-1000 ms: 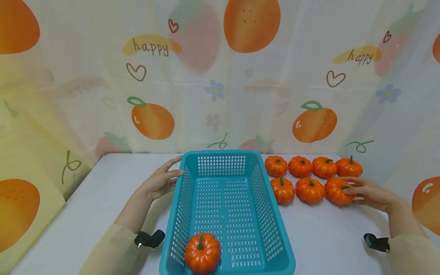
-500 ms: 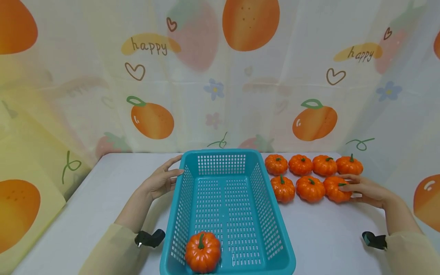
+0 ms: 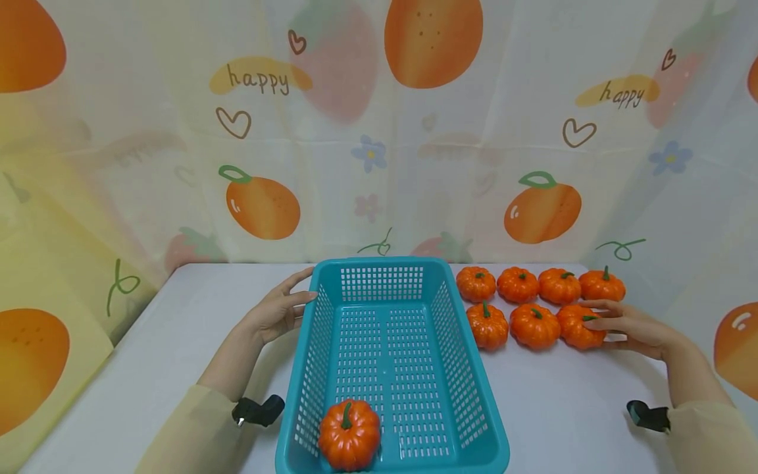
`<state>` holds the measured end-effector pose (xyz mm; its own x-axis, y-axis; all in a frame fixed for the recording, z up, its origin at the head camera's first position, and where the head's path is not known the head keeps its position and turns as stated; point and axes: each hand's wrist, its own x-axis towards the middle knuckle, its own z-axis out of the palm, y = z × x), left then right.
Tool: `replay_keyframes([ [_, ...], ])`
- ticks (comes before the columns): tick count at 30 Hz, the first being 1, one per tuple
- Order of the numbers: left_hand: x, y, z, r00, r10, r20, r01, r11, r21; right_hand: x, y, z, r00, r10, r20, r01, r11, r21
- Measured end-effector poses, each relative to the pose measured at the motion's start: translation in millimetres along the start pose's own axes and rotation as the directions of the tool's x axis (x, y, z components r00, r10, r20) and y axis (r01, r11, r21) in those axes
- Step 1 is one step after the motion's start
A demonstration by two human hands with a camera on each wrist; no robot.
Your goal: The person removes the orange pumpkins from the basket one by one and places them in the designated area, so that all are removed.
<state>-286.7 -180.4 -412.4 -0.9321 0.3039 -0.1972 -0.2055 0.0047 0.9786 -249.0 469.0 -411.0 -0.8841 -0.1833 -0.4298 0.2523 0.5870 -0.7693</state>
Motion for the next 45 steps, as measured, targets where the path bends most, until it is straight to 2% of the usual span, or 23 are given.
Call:
replay_keyframes([
  [4, 0.0, 0.2, 0.5, 1.0, 0.001, -0.002, -0.001, 1.0, 0.002, -4, -2, -2, 1.0, -0.011, -0.016, 0.011, 1.0, -0.004],
  [8, 0.2, 0.5, 1.3, 1.0, 0.001, 0.0, -0.001, 1.0, 0.001, -11, -2, -6, 0.998, -0.05, -0.049, 0.047, 0.997, -0.055],
  [15, -0.4, 0.2, 0.5, 1.0, -0.003, -0.002, 0.003, 1.0, 0.001, -23, -15, -10, 0.971, -0.116, -0.21, 0.065, 0.97, -0.236],
  [19, -1.3, 0.5, 0.1, 1.0, -0.009, -0.001, 0.009, 1.0, -0.003, -28, -32, -4, 0.95, -0.14, -0.281, 0.066, 0.964, -0.257],
  [24, -2.0, 0.7, 0.1, 1.0, -0.011, 0.0, 0.011, 1.0, -0.012, -33, -59, 8, 0.925, -0.198, -0.326, 0.11, 0.957, -0.269],
  [29, -1.6, 1.4, 0.2, 1.0, -0.01, 0.004, 0.01, 1.0, -0.015, -38, -93, 23, 0.908, -0.257, -0.331, 0.159, 0.942, -0.296],
  [34, -1.5, 1.5, -0.1, 1.0, -0.009, 0.009, 0.009, 1.0, -0.011, -47, -132, 45, 0.894, -0.336, -0.295, 0.238, 0.916, -0.323],
  [37, -1.5, 1.5, 0.0, 1.0, -0.009, 0.009, 0.009, 1.0, -0.008, -55, -157, 60, 0.868, -0.414, -0.273, 0.308, 0.882, -0.358],
  [41, -1.9, 1.7, 0.5, 1.0, -0.006, 0.008, 0.006, 1.0, -0.002, -65, -189, 81, 0.82, -0.52, -0.24, 0.406, 0.823, -0.396],
  [45, -2.2, 1.7, 0.9, 1.0, -0.006, 0.004, 0.006, 1.0, -0.001, -71, -215, 103, 0.742, -0.645, -0.184, 0.531, 0.733, -0.425],
])
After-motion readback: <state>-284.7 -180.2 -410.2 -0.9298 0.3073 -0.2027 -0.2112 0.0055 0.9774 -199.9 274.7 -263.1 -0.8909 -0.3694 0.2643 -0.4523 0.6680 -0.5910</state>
